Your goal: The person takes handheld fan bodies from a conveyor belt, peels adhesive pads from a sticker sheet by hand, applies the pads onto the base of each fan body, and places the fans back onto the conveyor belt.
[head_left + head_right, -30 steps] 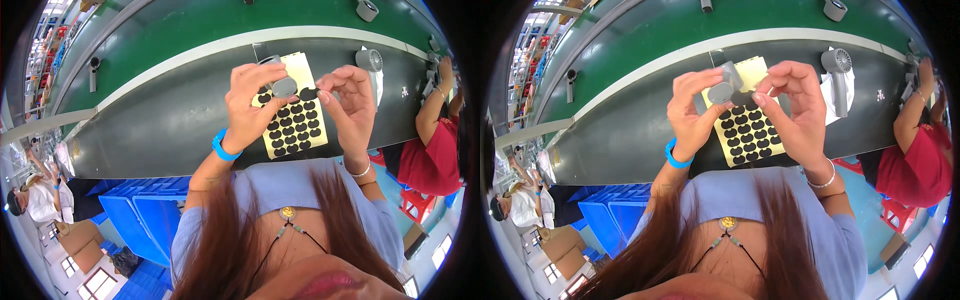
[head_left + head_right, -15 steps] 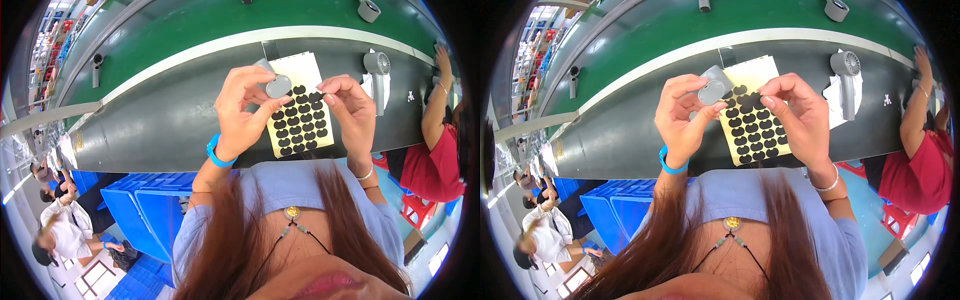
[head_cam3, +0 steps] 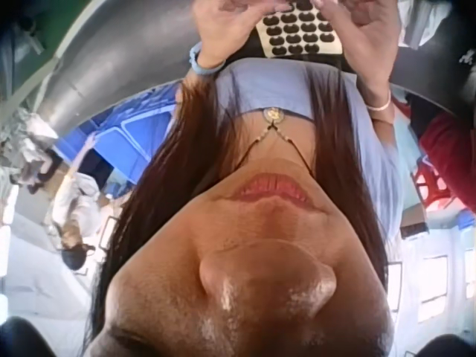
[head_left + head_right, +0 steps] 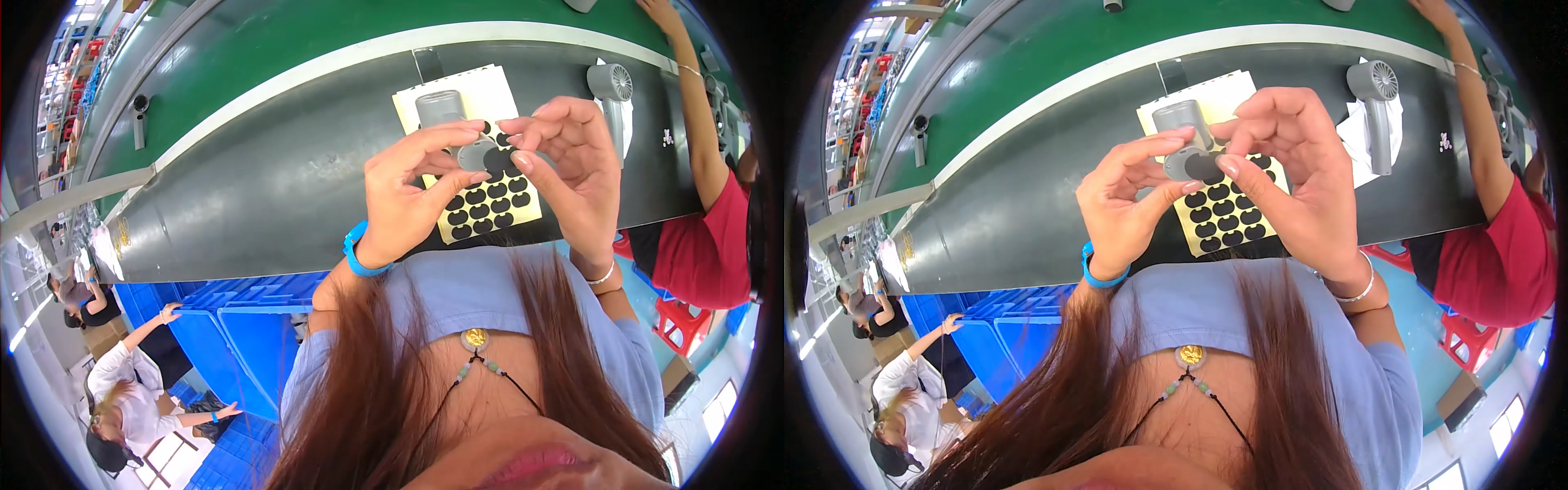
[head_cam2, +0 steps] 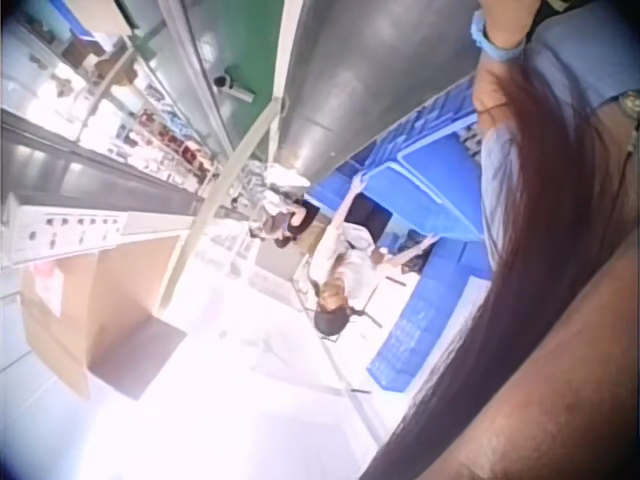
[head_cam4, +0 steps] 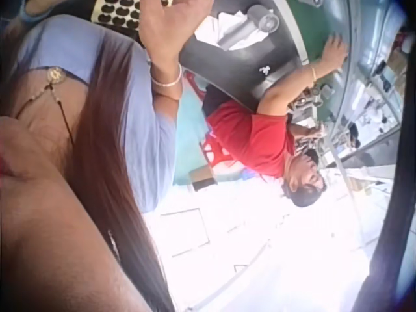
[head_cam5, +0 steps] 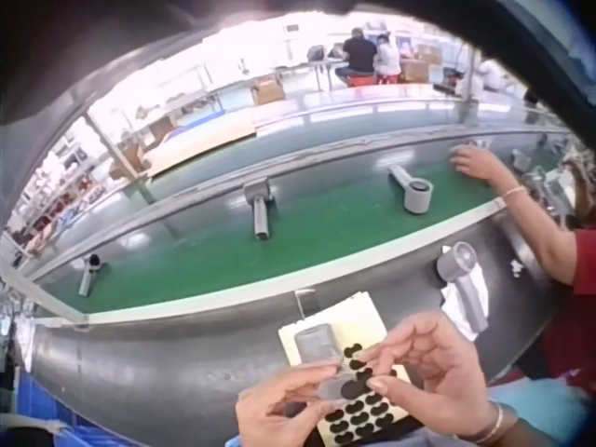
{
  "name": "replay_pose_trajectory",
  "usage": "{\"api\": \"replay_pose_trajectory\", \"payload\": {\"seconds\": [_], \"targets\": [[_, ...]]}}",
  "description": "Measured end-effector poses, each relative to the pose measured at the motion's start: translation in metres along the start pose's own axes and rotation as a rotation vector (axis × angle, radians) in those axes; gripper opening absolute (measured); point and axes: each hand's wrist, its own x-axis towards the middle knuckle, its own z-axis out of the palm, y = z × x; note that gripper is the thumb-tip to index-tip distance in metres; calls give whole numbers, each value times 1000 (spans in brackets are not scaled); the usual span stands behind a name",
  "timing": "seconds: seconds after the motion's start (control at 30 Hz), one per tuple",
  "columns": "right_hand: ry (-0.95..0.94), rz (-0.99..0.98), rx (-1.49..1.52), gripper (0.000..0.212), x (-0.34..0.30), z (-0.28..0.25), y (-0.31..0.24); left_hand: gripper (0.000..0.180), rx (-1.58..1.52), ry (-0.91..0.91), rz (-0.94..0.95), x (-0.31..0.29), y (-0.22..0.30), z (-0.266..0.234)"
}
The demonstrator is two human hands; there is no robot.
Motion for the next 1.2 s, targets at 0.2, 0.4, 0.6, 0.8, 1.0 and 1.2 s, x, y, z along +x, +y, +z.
{"api": "replay_pose_trajectory", "payload": {"seconds": [0.2,0.4,0.6,0.8,1.0,1.2], "targets": [[-2,73,-5,31,-2,0,-3,39,-110,-15,-96,-1,2,6],[11,116,-19,30,-2,1,-5,40,-138,-55,-75,1,-2,4],[16,133,-22,29,-2,2,-5,39,-155,-58,-82,0,-5,2],[16,133,-23,29,-1,1,-5,36,-169,-55,-87,-1,-5,3],[25,137,-26,29,-2,2,-5,33,-173,-27,-78,-2,-8,4],[30,140,-34,30,-3,2,-6,31,-156,-22,-73,-2,-7,5]]}}
